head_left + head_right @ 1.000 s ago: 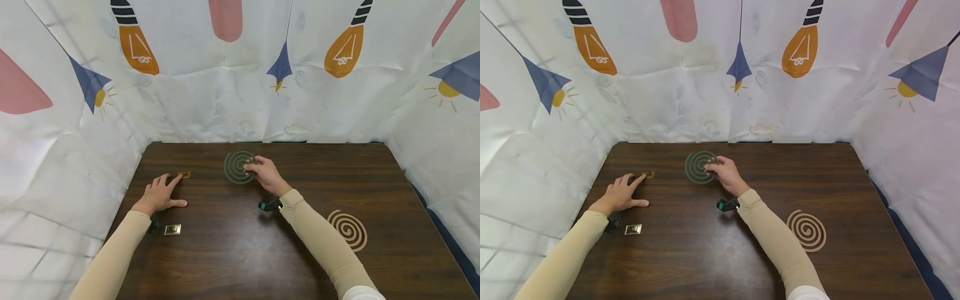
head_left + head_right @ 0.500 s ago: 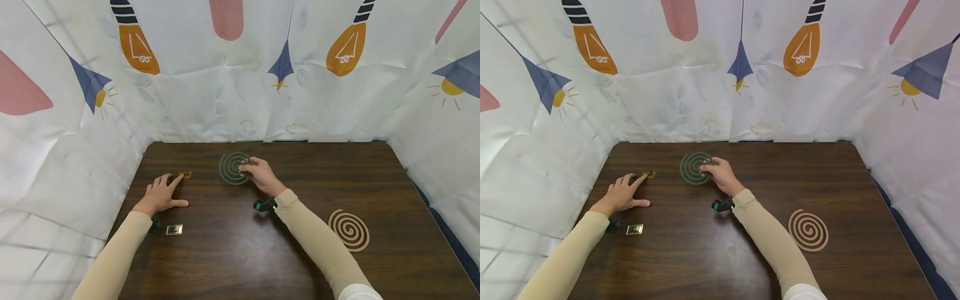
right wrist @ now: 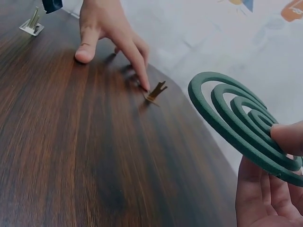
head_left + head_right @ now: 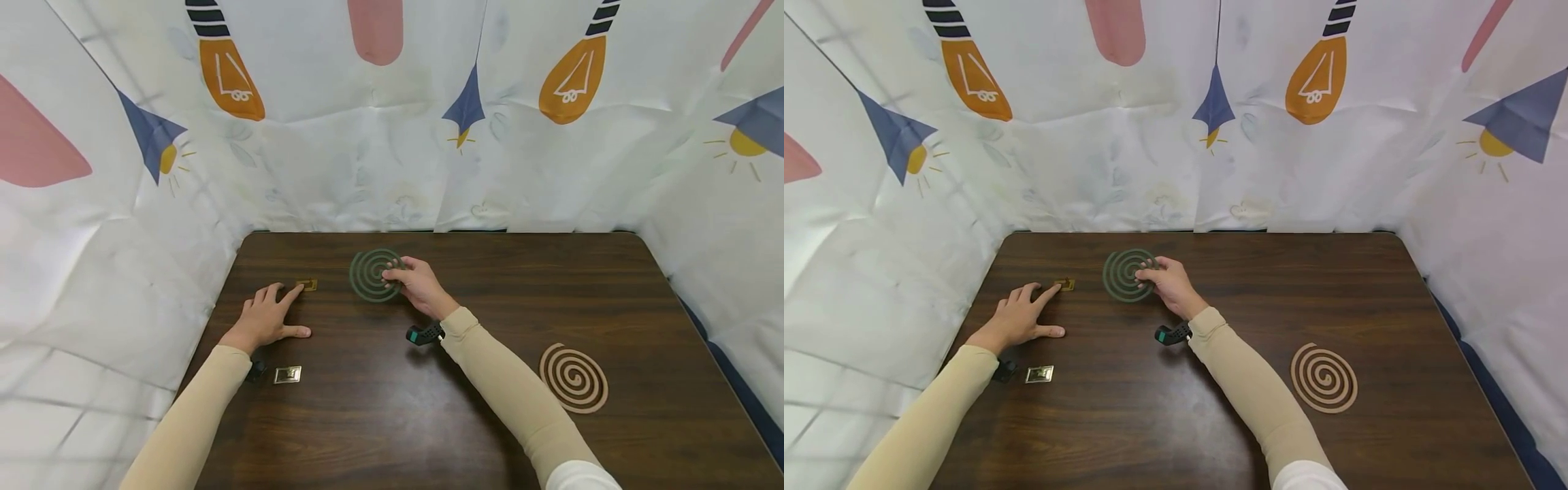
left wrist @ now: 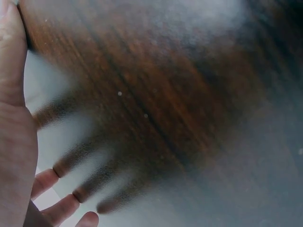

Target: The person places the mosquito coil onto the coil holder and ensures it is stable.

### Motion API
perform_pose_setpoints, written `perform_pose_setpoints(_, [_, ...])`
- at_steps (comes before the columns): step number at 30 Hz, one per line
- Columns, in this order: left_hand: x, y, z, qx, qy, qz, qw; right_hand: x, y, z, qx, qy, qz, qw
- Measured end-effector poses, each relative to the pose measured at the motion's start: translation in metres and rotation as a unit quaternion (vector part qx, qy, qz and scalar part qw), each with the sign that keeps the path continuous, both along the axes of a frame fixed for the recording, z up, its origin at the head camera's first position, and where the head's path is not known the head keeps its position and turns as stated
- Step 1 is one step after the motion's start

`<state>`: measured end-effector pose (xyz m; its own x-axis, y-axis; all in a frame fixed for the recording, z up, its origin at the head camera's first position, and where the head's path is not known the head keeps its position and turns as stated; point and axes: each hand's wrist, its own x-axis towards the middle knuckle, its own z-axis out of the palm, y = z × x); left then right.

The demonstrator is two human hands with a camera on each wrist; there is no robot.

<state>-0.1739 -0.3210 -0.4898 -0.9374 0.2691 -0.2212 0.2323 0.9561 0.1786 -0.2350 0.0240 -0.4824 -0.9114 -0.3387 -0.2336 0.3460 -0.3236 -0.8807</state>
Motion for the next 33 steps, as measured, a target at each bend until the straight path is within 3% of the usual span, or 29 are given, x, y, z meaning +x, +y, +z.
perform_pose_setpoints(12, [0.005,-0.008,0.003,-0.003,0.011,-0.005,0.9999,-0.004,-0.022,-0.001,0.004,-0.006,0.02,0.9998])
perform_pose_setpoints(33, [-0.001,0.001,-0.001,-0.018,0.007,-0.006,0.9998,-0.007,-0.041,-0.004,0.007,0.007,0.058,0.9983])
